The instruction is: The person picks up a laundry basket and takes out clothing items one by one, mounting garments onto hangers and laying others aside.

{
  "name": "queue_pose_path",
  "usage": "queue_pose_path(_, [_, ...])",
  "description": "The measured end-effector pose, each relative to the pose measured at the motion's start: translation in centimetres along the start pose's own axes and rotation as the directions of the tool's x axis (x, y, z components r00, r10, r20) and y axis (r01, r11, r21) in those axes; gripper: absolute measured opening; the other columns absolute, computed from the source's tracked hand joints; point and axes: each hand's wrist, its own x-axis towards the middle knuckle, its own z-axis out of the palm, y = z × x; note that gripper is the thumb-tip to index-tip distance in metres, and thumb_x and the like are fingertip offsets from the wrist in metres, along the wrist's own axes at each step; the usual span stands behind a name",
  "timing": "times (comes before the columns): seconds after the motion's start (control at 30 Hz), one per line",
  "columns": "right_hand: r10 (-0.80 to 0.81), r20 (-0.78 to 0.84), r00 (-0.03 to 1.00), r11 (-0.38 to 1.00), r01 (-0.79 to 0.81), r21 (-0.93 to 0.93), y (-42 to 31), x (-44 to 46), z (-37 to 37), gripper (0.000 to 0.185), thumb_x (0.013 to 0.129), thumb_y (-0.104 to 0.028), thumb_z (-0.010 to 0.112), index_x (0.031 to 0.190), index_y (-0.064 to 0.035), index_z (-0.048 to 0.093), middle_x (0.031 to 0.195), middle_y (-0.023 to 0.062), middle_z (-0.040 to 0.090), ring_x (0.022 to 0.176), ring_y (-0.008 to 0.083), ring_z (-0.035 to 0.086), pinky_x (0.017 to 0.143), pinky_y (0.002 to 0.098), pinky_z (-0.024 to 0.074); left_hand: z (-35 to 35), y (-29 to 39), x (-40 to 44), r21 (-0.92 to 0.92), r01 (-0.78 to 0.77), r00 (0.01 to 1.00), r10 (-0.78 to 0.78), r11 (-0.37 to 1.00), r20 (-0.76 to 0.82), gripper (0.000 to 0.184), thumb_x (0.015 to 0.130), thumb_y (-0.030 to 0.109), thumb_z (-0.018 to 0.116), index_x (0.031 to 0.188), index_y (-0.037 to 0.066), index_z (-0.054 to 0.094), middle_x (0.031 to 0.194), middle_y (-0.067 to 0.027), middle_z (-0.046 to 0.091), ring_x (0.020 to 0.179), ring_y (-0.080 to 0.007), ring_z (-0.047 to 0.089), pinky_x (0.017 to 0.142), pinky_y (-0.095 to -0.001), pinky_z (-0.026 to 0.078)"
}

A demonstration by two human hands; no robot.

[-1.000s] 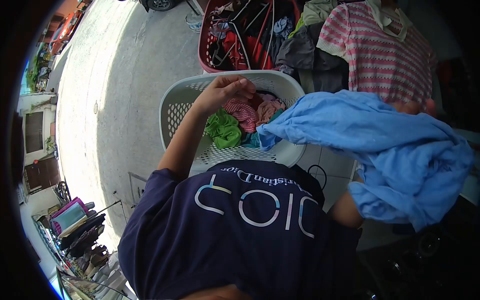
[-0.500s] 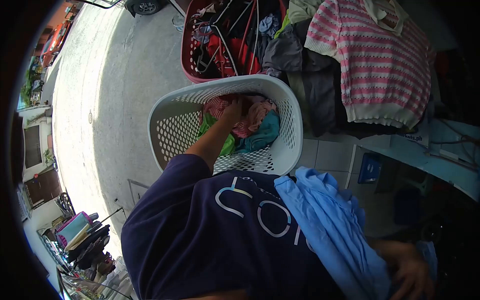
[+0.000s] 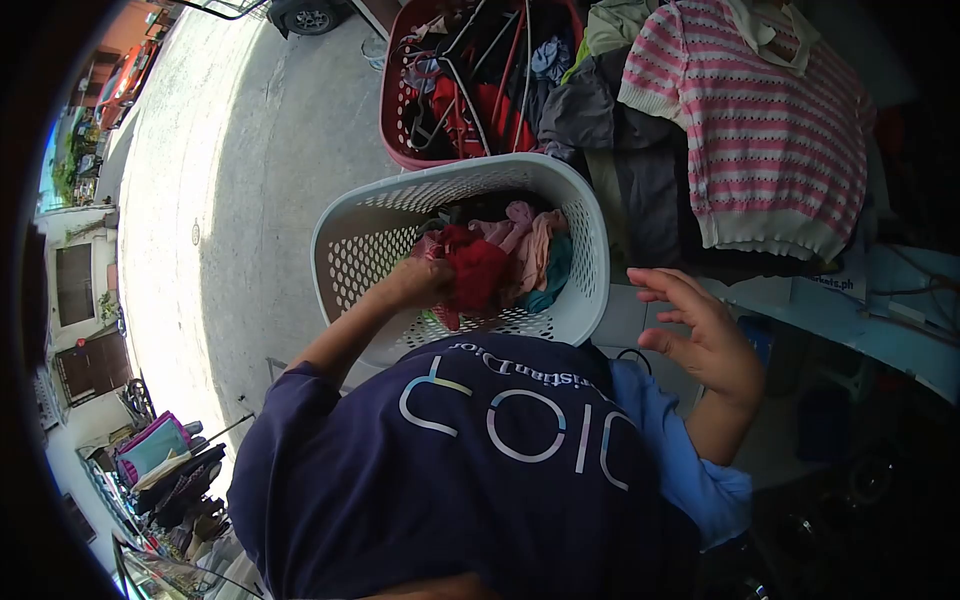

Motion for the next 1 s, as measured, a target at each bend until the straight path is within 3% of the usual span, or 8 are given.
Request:
queue_pose_path(0.27, [-0.155, 0.088, 0.984, 0.986, 0.149, 0.078, -1.5, 2.2, 2.2, 0.059, 0.084, -0.032, 0.069, 0.132, -0.0038, 0.049, 0.124, 0.0080, 0.053, 0.111, 0.0170, 0.053, 0.089, 0.0315, 0.0464, -10.2, 2.8, -9.1, -0.368, -0.156, 0.964, 0.060, 0.917, -0.260, 0.036, 0.074, 0.010, 0.069, 0.109, 0.004, 0.062, 0.114, -0.0144, 0.061, 0.106, -0.0340, 0.058, 0.088, -0.0394, 0.048])
queue_pose_path(0.37, [-0.188, 0.112, 0.976, 0.969, 0.166, 0.184, -1.5, 2.7, 3.4, 0.055, 0.085, -0.027, 0.069, 0.131, -0.0020, 0.050, 0.123, 0.0084, 0.053, 0.109, 0.0153, 0.053, 0.088, 0.0290, 0.0473, -7.1, 1.9, -7.8, 0.150, -0.125, 0.912, 0.173, 0.981, -0.371, 0.036, 0.078, 0.013, 0.066, 0.112, 0.004, 0.060, 0.116, -0.0135, 0.060, 0.107, -0.0334, 0.057, 0.090, -0.0423, 0.046])
queue_pose_path(0.43, [-0.211, 0.107, 0.972, 0.962, 0.187, 0.201, -1.5, 3.0, 4.2, 0.056, 0.085, -0.025, 0.069, 0.132, -0.0021, 0.049, 0.123, 0.0090, 0.053, 0.109, 0.0152, 0.053, 0.088, 0.0283, 0.0480, -8.1, 2.7, -8.2, -0.016, -0.240, 0.848, 0.202, 0.971, -0.490, 0.031, 0.085, 0.018, 0.062, 0.112, 0.003, 0.060, 0.110, -0.0145, 0.062, 0.104, -0.0352, 0.057, 0.091, -0.0424, 0.045])
queue_pose_path(0.53, [-0.232, 0.089, 0.969, 0.962, 0.214, 0.172, -1.7, 3.6, 6.1, 0.063, 0.084, -0.028, 0.071, 0.136, -0.0045, 0.044, 0.124, 0.0102, 0.052, 0.111, 0.0170, 0.052, 0.087, 0.0293, 0.0492, -11.7, 5.4, -10.0, -0.634, -0.466, 0.848, 0.109, 0.617, -0.518, 0.029, 0.090, 0.018, 0.059, 0.114, 0.002, 0.059, 0.098, -0.0124, 0.065, 0.092, -0.0250, 0.063, 0.086, -0.0328, 0.047])
queue_pose_path(0.67, [-0.253, 0.082, 0.964, 0.947, 0.229, 0.227, -3.4, 5.5, 12.5, 0.073, 0.081, -0.035, 0.073, 0.139, -0.0072, 0.039, 0.125, 0.0122, 0.049, 0.113, 0.0219, 0.051, 0.084, 0.0318, 0.0511, -14.1, 10.1, -9.6, -0.651, -0.707, 0.677, -0.002, 0.276, -0.736, 0.033, 0.089, 0.016, 0.061, 0.117, -0.001, 0.057, 0.094, -0.0122, 0.065, 0.088, -0.0113, 0.059, 0.079, -0.0275, 0.048])
queue_pose_path(0.83, [-0.571, -0.290, 0.768, 0.804, 0.595, -0.005, -6.2, 6.0, 15.4, 0.044, 0.085, -0.016, 0.069, 0.124, -0.0030, 0.053, 0.095, 0.0064, 0.059, 0.086, 0.0147, 0.059, 0.072, 0.0242, 0.0488, -16.1, 11.7, -10.4, -0.393, -0.590, 0.593, 0.049, 0.706, -0.804, 0.029, 0.083, 0.010, 0.068, 0.108, -0.003, 0.063, 0.098, -0.0096, 0.063, 0.088, -0.0176, 0.061, 0.078, -0.0292, 0.049])
queue_pose_path(0.9, [-0.440, -0.386, 0.811, 0.845, 0.519, 0.127, -6.5, 6.4, 13.4, 0.027, 0.087, -0.007, 0.064, 0.114, -0.0014, 0.061, 0.085, 0.0041, 0.058, 0.075, 0.0106, 0.058, 0.066, 0.0220, 0.0462, -16.9, 10.8, -10.8, -0.255, -0.495, 0.496, 0.028, 0.831, -0.868, 0.021, 0.080, 0.007, 0.068, 0.100, 0.000, 0.066, 0.085, -0.0100, 0.059, 0.075, -0.0193, 0.060, 0.069, -0.0295, 0.049])
queue_pose_path(1.0, [-0.749, -0.531, 0.397, 0.645, 0.621, -0.445, -8.3, 5.8, 10.2, 0.014, 0.089, -0.003, 0.060, 0.100, -0.0018, 0.068, 0.081, 0.0024, 0.056, 0.069, 0.0061, 0.051, 0.061, 0.0204, 0.0406, -17.0, 8.5, -11.7, -0.099, -0.237, 0.480, 0.028, 0.966, -0.877, 0.017, 0.077, 0.007, 0.067, 0.093, 0.004, 0.068, 0.091, -0.0124, 0.061, 0.082, -0.0303, 0.063, 0.070, -0.0376, 0.051])
